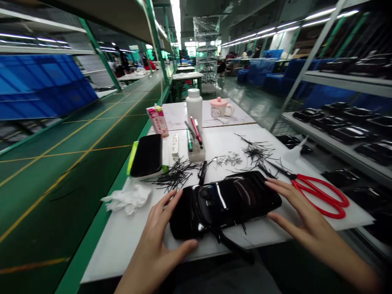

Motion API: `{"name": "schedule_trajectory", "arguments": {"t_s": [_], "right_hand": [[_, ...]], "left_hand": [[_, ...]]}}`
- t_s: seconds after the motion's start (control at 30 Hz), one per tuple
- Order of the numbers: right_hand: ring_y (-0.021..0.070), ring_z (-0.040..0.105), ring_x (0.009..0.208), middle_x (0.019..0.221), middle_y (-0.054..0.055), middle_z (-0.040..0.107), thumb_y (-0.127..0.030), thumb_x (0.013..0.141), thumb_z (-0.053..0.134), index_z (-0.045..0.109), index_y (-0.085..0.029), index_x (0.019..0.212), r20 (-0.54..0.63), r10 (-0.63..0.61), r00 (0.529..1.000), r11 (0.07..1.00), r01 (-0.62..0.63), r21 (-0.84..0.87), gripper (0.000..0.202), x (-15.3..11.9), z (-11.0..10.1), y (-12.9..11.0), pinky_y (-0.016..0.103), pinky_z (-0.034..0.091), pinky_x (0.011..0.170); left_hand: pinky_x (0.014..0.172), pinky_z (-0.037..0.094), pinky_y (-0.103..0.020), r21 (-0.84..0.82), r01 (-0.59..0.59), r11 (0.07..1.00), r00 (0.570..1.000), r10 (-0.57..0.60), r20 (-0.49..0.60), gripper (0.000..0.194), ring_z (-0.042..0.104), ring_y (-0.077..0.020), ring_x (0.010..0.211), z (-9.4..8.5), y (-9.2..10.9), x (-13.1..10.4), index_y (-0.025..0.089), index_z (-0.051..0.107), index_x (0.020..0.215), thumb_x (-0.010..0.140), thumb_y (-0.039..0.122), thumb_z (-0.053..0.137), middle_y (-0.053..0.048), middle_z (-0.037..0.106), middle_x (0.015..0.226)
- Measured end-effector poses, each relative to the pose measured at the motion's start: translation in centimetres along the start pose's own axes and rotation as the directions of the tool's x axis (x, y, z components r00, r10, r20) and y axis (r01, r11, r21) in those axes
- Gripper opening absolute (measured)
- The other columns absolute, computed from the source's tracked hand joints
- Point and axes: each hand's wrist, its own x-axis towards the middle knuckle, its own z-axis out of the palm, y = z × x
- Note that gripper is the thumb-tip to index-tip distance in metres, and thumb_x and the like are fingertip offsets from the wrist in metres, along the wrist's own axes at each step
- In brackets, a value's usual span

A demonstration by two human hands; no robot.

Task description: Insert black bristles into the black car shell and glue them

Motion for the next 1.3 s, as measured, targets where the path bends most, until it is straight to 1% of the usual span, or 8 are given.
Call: {"name": "schedule_trajectory", "arguments": {"t_s": [0.17, 0.33, 0.6, 0.8, 0.87, 0.93, 1.07, 1.3], "right_hand": [[0.0235, 0.065, 0.127, 0.137, 0.002, 0.068, -0.045, 0.105, 0.051, 0.061, -0.034, 0.134, -0.064, 0.106, 0.992, 0.993, -0.108, -0.036, 0.032, 0.4, -2.7, 2.3, 0.033, 0.06, 0.097], [0.0265, 0.073, 0.094, 0.107, 0.007, 0.077, -0.046, 0.103, 0.047, 0.071, -0.024, 0.109, -0.176, 0.119, 0.977, 0.963, -0.157, -0.22, 0.033, 2.2, -3.5, 4.1, 0.042, 0.059, 0.083], [0.0296, 0.075, 0.086, 0.097, 0.009, 0.079, -0.037, 0.09, 0.047, 0.073, -0.02, 0.102, -0.058, 0.106, 0.993, 0.97, -0.116, -0.212, 0.033, 4.7, -2.3, 4.3, 0.042, 0.057, 0.071], [0.0274, 0.074, 0.077, 0.095, 0.009, 0.077, -0.045, 0.09, 0.063, 0.07, -0.02, 0.12, -0.313, 0.213, 0.926, 0.963, -0.253, -0.093, 0.039, 2.8, -5.9, 0.7, 0.039, 0.057, 0.063], [0.0222, 0.074, 0.074, 0.088, 0.004, 0.075, -0.039, 0.088, 0.074, 0.072, -0.026, 0.108, -0.462, 0.206, 0.862, 0.978, -0.162, 0.133, 0.024, 1.3, -6.4, -1.8, 0.034, 0.061, 0.063], [0.0194, 0.074, 0.074, 0.086, 0.0, 0.075, -0.03, 0.086, 0.08, 0.073, -0.028, 0.098, -0.498, 0.107, 0.86, 0.968, 0.025, 0.251, 0.014, -0.1, -6.1, -4.0, 0.029, 0.064, 0.068], [0.0179, 0.077, 0.087, 0.098, 0.0, 0.079, -0.022, 0.093, 0.073, 0.071, -0.029, 0.108, -0.196, -0.193, 0.961, 0.974, 0.212, 0.083, 0.016, -1.3, -4.9, -5.6, 0.021, 0.065, 0.077], [0.0135, 0.076, 0.091, 0.096, 0.004, 0.078, -0.016, 0.1, 0.062, 0.066, -0.02, 0.108, -0.067, -0.405, 0.912, 0.914, 0.402, -0.048, 0.01, 0.3, -3.0, -5.2, 0.017, 0.059, 0.087]], "left_hand": [[0.11, 0.054, -0.05, 0.1, -0.094, 0.991, 0.994, 0.087, 0.068, 0.078, 0.048, -0.0318, 0.146, 0.5, -1.6, 0.4, 0.05, 0.021, 0.159, 0.093, 0.05, 0.063, -0.002, 0.043, 0.161], [0.104, 0.058, -0.049, 0.184, -0.205, 0.961, 0.979, 0.201, 0.044, 0.085, 0.056, -0.0344, 0.137, 1.6, -3.3, 0.9, 0.042, 0.02, 0.161, 0.089, 0.046, 0.065, -0.008, 0.045, 0.156], [0.104, 0.058, -0.043, 0.047, -0.013, 0.999, 0.984, 0.005, 0.18, 0.1, 0.058, -0.032, 0.133, 0.7, 1.5, 1.6, 0.046, 0.02, 0.16, 0.079, 0.028, 0.075, -0.008, 0.037, 0.151], [0.118, 0.046, -0.049, 0.0, -0.164, 0.986, 0.959, 0.159, 0.233, 0.097, 0.037, -0.0333, 0.154, 0.6, 0.9, 1.9, 0.05, 0.007, 0.16, 0.089, 0.041, 0.072, -0.001, 0.029, 0.17], [0.12, 0.044, -0.05, 0.026, -0.198, 0.98, 0.954, 0.186, 0.236, 0.097, 0.035, -0.0329, 0.155, 0.7, 0.4, 1.9, 0.049, 0.006, 0.161, 0.09, 0.045, 0.072, 0.0, 0.03, 0.17], [0.12, 0.044, -0.05, 0.041, -0.213, 0.976, 0.951, 0.197, 0.237, 0.097, 0.036, -0.0315, 0.154, 0.8, 0.2, 1.8, 0.048, 0.005, 0.161, 0.091, 0.048, 0.071, 0.0, 0.031, 0.17], [0.118, 0.045, -0.051, 0.026, -0.229, 0.973, 0.953, 0.218, 0.211, 0.096, 0.04, -0.0309, 0.153, 1.0, 0.3, 1.8, 0.048, 0.008, 0.161, 0.09, 0.048, 0.071, 0.0, 0.034, 0.169], [0.123, 0.037, -0.056, -0.012, -0.15, 0.989, 0.952, 0.148, 0.266, 0.091, 0.035, -0.03, 0.155, 1.2, 0.5, 1.9, 0.045, 0.012, 0.162, 0.091, 0.052, 0.068, 0.0, 0.029, 0.171]]}}
